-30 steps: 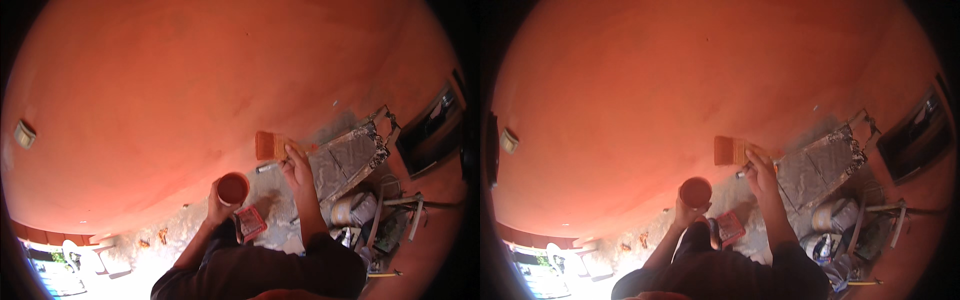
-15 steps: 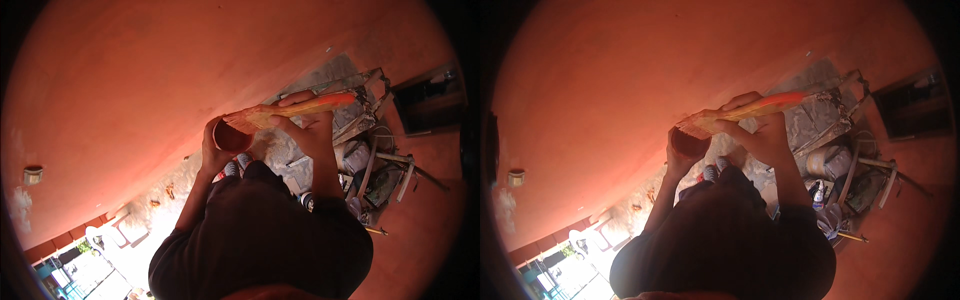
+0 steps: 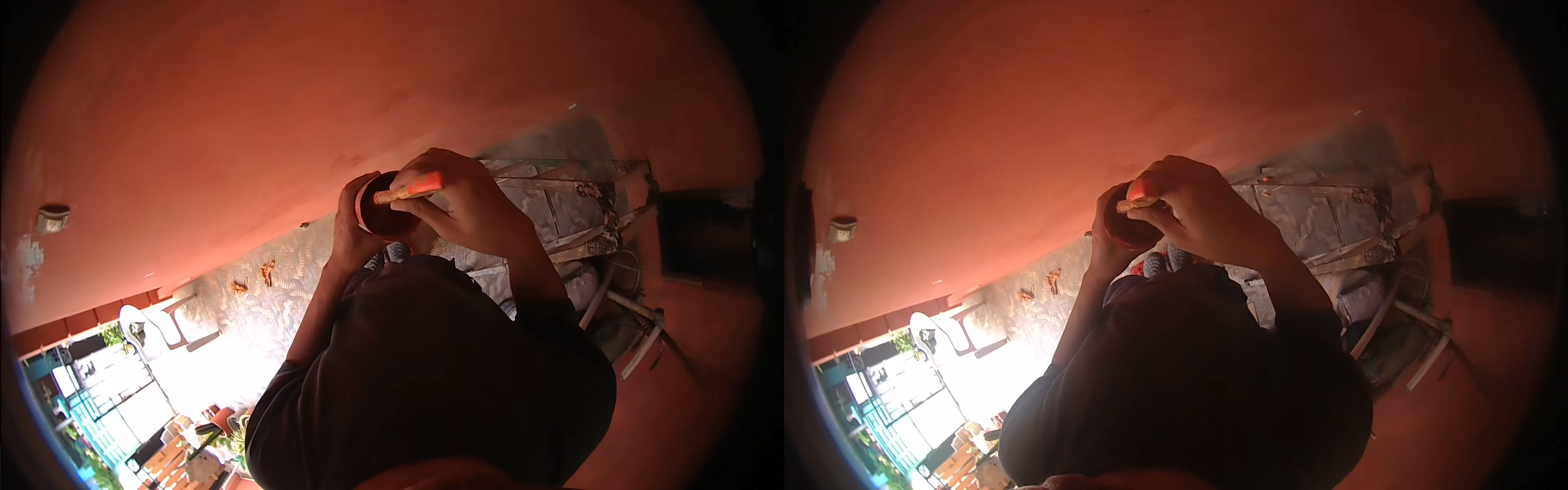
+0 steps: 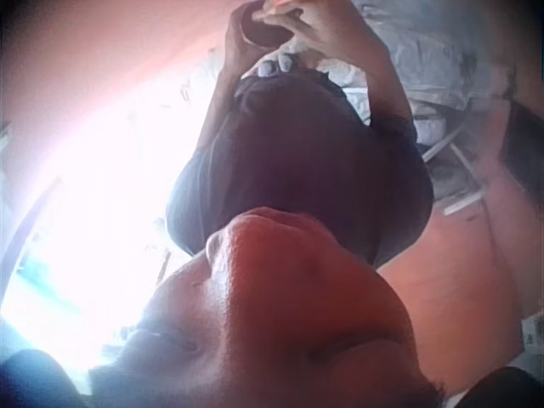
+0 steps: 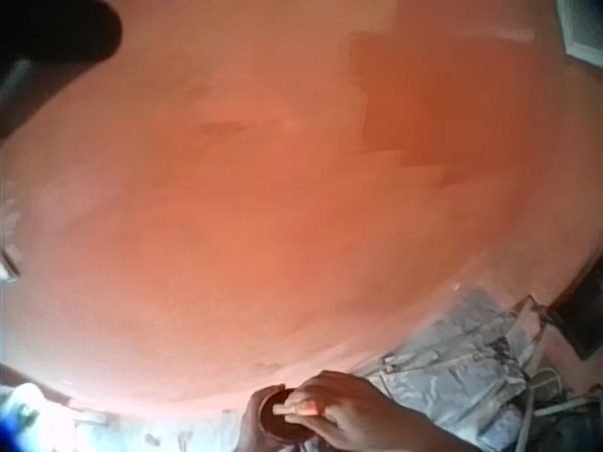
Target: The person paints a ceiling with red paint using a paintbrush and a small paint can. They repeatedly dip the brush into the can and apply paint to the ceiling surface in broad strokes.
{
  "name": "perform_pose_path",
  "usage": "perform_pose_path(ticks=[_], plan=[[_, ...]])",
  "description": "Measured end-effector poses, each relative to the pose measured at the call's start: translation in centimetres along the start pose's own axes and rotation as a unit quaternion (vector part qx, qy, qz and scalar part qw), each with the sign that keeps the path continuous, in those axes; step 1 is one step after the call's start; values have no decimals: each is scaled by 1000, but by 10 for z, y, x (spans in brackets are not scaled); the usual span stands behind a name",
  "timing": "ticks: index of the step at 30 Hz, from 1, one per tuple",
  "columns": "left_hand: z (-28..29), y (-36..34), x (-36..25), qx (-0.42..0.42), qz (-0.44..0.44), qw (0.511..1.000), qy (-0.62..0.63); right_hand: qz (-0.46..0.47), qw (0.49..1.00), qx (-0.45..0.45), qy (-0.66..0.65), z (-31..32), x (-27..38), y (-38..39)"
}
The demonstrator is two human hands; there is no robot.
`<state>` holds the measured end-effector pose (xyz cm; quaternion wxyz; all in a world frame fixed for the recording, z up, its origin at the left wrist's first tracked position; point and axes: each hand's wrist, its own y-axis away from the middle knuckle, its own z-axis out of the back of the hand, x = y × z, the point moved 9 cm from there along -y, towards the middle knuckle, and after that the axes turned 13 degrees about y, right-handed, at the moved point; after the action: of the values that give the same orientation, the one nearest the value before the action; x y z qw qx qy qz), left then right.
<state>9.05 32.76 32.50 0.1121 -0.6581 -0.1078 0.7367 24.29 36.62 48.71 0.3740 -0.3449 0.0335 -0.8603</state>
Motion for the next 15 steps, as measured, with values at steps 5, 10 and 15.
perform_pose_path(ticks=[5, 10, 15], plan=[[1, 0, 16, -21, 18, 998, 49, 2, 999, 33, -12, -7, -8, -18], [13, -1, -4, -54, 18, 998, 11, 46, 998, 12, 38, -15, -5, -28], [23, 2, -12, -65, 23, 997, 26, 49, 995, 5, 91, -27, 4, -34]])
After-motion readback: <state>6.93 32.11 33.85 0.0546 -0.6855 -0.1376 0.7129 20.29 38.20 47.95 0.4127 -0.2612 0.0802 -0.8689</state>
